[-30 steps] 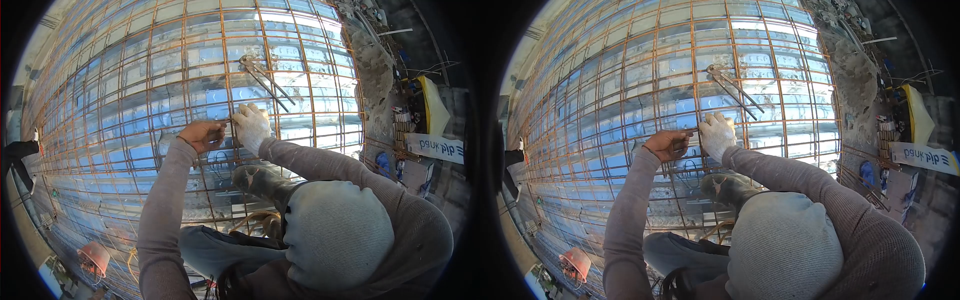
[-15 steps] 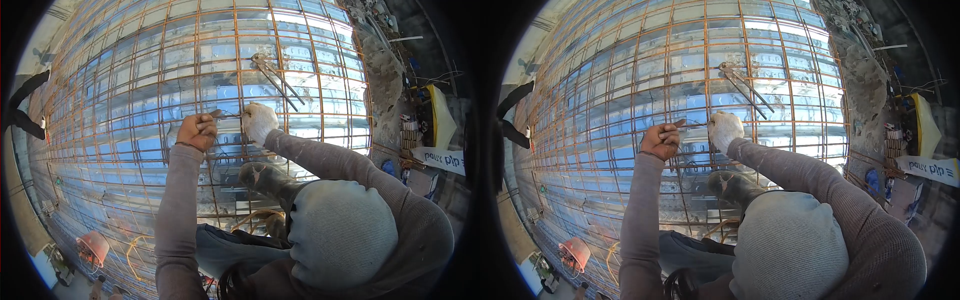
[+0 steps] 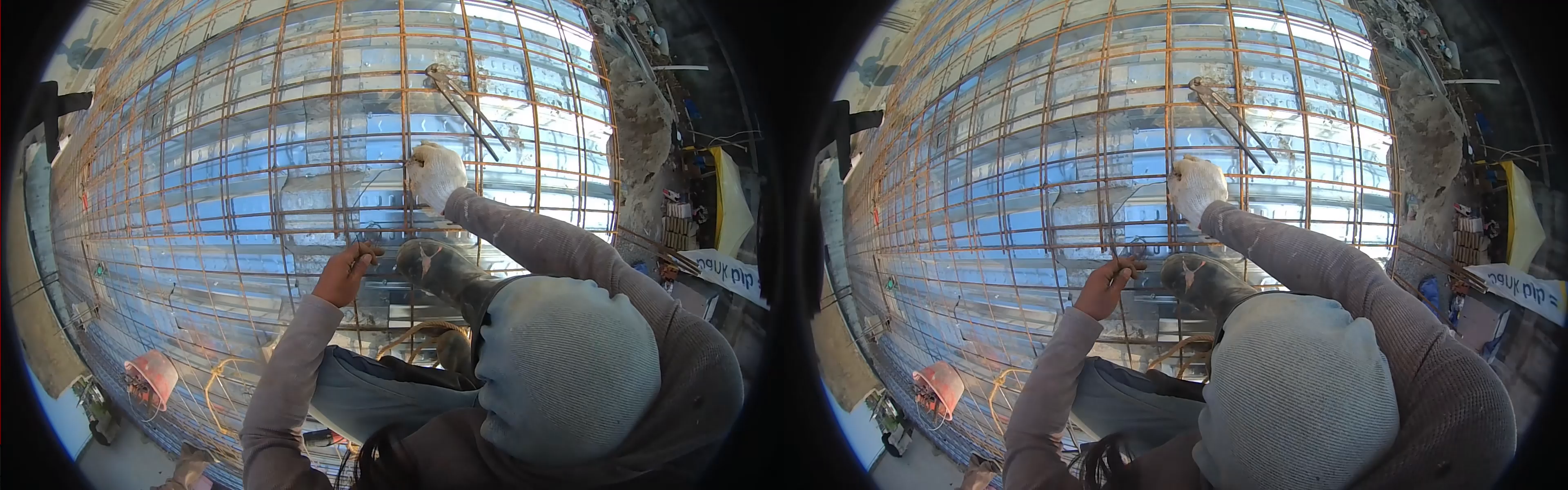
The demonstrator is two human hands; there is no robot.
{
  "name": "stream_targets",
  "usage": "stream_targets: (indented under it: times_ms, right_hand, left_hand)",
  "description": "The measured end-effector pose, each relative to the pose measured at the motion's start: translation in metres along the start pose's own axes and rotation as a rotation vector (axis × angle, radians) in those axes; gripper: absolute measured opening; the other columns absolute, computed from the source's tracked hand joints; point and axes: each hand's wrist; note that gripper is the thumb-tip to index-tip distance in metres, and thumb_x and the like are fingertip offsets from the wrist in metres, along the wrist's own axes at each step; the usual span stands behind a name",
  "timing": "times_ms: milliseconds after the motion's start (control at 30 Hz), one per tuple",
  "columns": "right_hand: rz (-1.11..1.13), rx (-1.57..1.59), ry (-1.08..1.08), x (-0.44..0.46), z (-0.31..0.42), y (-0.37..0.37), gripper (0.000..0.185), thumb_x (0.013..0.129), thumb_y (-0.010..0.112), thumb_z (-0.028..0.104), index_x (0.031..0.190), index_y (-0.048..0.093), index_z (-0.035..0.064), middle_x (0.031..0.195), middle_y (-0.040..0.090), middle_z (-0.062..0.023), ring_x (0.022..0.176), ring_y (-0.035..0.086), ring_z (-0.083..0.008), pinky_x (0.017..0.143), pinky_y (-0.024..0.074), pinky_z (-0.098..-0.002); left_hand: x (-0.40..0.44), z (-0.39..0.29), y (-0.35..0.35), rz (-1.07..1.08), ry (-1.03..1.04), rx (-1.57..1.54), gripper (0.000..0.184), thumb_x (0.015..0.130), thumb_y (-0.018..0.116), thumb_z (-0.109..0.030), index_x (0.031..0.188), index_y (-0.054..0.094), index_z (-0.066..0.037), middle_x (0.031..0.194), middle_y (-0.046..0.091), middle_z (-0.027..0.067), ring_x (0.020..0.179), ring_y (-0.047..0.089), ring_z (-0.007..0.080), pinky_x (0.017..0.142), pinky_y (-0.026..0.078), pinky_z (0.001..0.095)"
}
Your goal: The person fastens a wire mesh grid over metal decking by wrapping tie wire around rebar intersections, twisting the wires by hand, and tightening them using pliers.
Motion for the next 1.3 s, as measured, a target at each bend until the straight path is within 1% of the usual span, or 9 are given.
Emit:
stream_targets:
  times_ms: [100, 333, 533, 900, 933, 1000, 1200, 1233, 1300]
  right_hand:
    - [0.034, 0.046, 0.052, -0.002, 0.004, -0.004, 0.024, 0.09, 0.062, 0.023, 0.098, 0.074, 0.0049, 0.1, 0.071, -0.0155, 0.091, 0.069, -0.0354, 0.084, 0.0553, -0.044]
    - [0.032, -0.004, -0.013, -0.002, 0.0, -0.002, 0.023, 0.09, 0.061, 0.022, 0.097, 0.073, 0.0038, 0.099, 0.069, -0.0157, 0.093, 0.068, -0.0353, 0.085, 0.0549, -0.0437]
    - [-0.056, -0.06, -0.13, -0.009, -0.007, 0.008, 0.02, 0.091, 0.059, 0.021, 0.095, 0.072, 0.0062, 0.1, 0.066, -0.0119, 0.101, 0.065, -0.0312, 0.089, 0.0531, -0.045]
    - [-0.195, -0.425, -0.235, -0.045, 0.017, 0.048, 0.027, 0.091, 0.061, 0.014, 0.112, 0.062, -0.0027, 0.105, 0.061, -0.0135, 0.09, 0.062, -0.0226, 0.08, 0.0531, -0.0347]
    - [-0.215, -0.488, -0.257, -0.048, 0.023, 0.05, 0.029, 0.091, 0.061, 0.013, 0.114, 0.061, -0.0046, 0.106, 0.061, -0.0138, 0.088, 0.062, -0.0216, 0.079, 0.0533, -0.0333]
    - [0.097, -0.456, -0.038, -0.04, 0.048, 0.03, 0.037, 0.084, 0.07, 0.014, 0.115, 0.059, -0.0038, 0.107, 0.057, -0.0145, 0.09, 0.064, -0.0318, 0.076, 0.0541, -0.0397]
    - [-0.399, -0.177, 0.559, -0.029, 0.007, -0.026, 0.036, 0.087, 0.071, 0.019, 0.113, 0.062, -0.0049, 0.105, 0.062, -0.0145, 0.094, 0.066, -0.0294, 0.08, 0.0551, -0.0408]
    - [-0.361, 0.352, 0.562, -0.024, -0.077, -0.038, 0.044, 0.09, 0.072, 0.025, 0.119, 0.062, -0.0066, 0.097, 0.07, -0.0124, 0.091, 0.068, -0.0206, 0.077, 0.0559, -0.036]
    - [0.251, 0.59, -0.163, 0.035, -0.12, -0.062, 0.033, 0.096, 0.061, 0.008, 0.128, 0.065, 0.0004, 0.105, 0.074, -0.0101, 0.09, 0.072, -0.017, 0.081, 0.0599, -0.0292]
  left_hand:
    - [0.003, 0.002, -0.008, -0.084, -0.145, -0.032, 0.018, 0.108, 0.044, -0.012, 0.103, 0.055, 0.0, 0.104, 0.074, 0.0114, 0.104, 0.068, 0.0234, 0.099, 0.047, 0.0389]
    - [-0.004, -0.044, -0.015, 0.05, -0.522, -0.265, 0.025, 0.108, 0.039, -0.013, 0.121, 0.057, -0.002, 0.053, 0.051, 0.0, 0.045, 0.05, 0.0127, 0.057, 0.051, 0.0343]
    - [0.011, -0.15, -0.014, -0.189, -0.047, -0.746, 0.037, 0.108, 0.039, -0.015, 0.137, 0.055, 0.002, 0.052, 0.041, -0.0031, 0.045, 0.04, 0.0069, 0.06, 0.047, 0.0295]
    - [0.094, -0.211, 0.07, -0.151, -0.01, -1.066, 0.048, 0.104, 0.044, -0.012, 0.146, 0.042, 0.012, 0.057, 0.045, -0.003, 0.046, 0.041, 0.007, 0.055, 0.046, 0.0278]
    - [0.1, -0.211, 0.086, -0.229, -0.005, -0.848, 0.025, 0.099, 0.05, -0.015, 0.088, 0.058, 0.006, 0.06, 0.057, 0.0131, 0.052, 0.06, 0.0216, 0.057, 0.05, 0.0396]
    - [0.113, -0.204, 0.111, -0.269, 0.015, -0.447, 0.022, 0.095, 0.053, -0.015, 0.09, 0.059, 0.006, 0.09, 0.064, 0.0312, 0.093, 0.063, 0.0483, 0.081, 0.049, 0.0531]
    - [0.131, -0.204, 0.103, -0.304, 0.065, -0.58, 0.022, 0.092, 0.057, -0.015, 0.087, 0.059, 0.005, 0.091, 0.064, 0.0296, 0.088, 0.064, 0.0461, 0.079, 0.05, 0.0524]
    - [0.133, -0.2, 0.106, -0.339, 0.086, -0.574, 0.022, 0.092, 0.057, -0.015, 0.086, 0.059, 0.005, 0.091, 0.065, 0.0292, 0.088, 0.064, 0.046, 0.079, 0.05, 0.0522]
    - [0.13, -0.194, 0.114, -0.324, 0.136, -0.588, 0.031, 0.098, 0.049, -0.019, 0.097, 0.059, 0.01, 0.064, 0.061, 0.0213, 0.06, 0.066, 0.0356, 0.06, 0.053, 0.0451]
Point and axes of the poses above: each hand's wrist, its own x-axis towards the middle knuckle, its own y-axis out of the palm, z = x × y
